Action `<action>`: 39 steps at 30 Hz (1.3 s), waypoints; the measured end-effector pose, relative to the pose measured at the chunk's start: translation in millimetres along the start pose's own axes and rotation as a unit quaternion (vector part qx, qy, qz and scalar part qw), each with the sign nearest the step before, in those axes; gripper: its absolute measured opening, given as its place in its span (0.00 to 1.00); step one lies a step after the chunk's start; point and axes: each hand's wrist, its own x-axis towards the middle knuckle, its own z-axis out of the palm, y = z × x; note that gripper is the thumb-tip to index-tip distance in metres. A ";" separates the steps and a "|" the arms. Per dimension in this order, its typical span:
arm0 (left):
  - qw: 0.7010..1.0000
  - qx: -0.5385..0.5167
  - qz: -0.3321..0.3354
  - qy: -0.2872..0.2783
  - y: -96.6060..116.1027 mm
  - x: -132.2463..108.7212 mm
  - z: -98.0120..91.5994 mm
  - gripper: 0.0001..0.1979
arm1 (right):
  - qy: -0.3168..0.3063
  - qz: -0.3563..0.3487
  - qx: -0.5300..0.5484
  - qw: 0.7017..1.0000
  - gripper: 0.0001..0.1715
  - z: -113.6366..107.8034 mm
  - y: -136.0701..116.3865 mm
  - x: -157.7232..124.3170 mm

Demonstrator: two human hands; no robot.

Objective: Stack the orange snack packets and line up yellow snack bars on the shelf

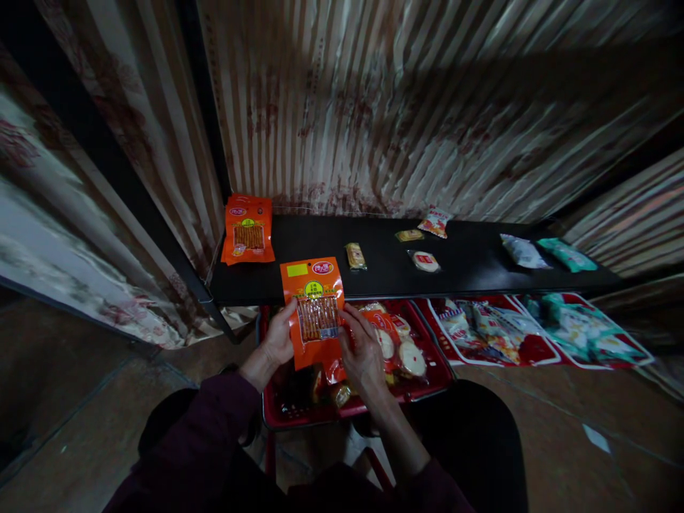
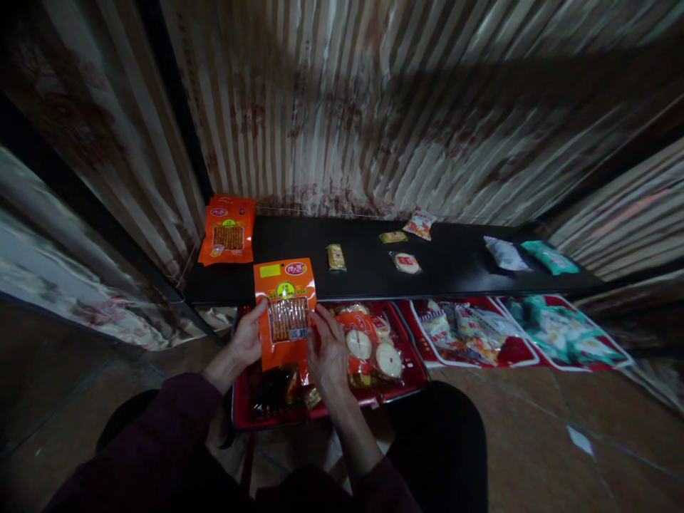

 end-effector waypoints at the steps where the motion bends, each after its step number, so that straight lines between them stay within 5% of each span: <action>1: 1.000 0.000 -0.001 -0.001 1.0 -0.3 0.2 0.22 | 0.000 0.002 0.006 1.000 0.20 0.3 -0.8 0.1; 15: 0.997 0.014 0.007 -0.070 3.3 -2.1 5.5 0.28 | -0.004 -0.060 -0.113 0.992 0.33 12.5 -12.1 -7.9; 23: 0.994 0.001 -0.009 -0.112 3.5 -3.6 1.3 0.37 | -0.027 -0.063 -0.096 0.993 0.30 6.3 -23.8 -7.2; 32: 0.991 0.063 -0.011 -0.118 -2.4 2.3 -0.3 0.24 | -0.066 -0.023 -0.065 0.995 0.57 8.9 -31.2 -10.4; 39: 0.983 0.115 0.049 -0.131 -6.4 -1.8 5.3 0.26 | -0.075 -0.028 -0.013 0.997 0.44 4.9 -36.9 -7.3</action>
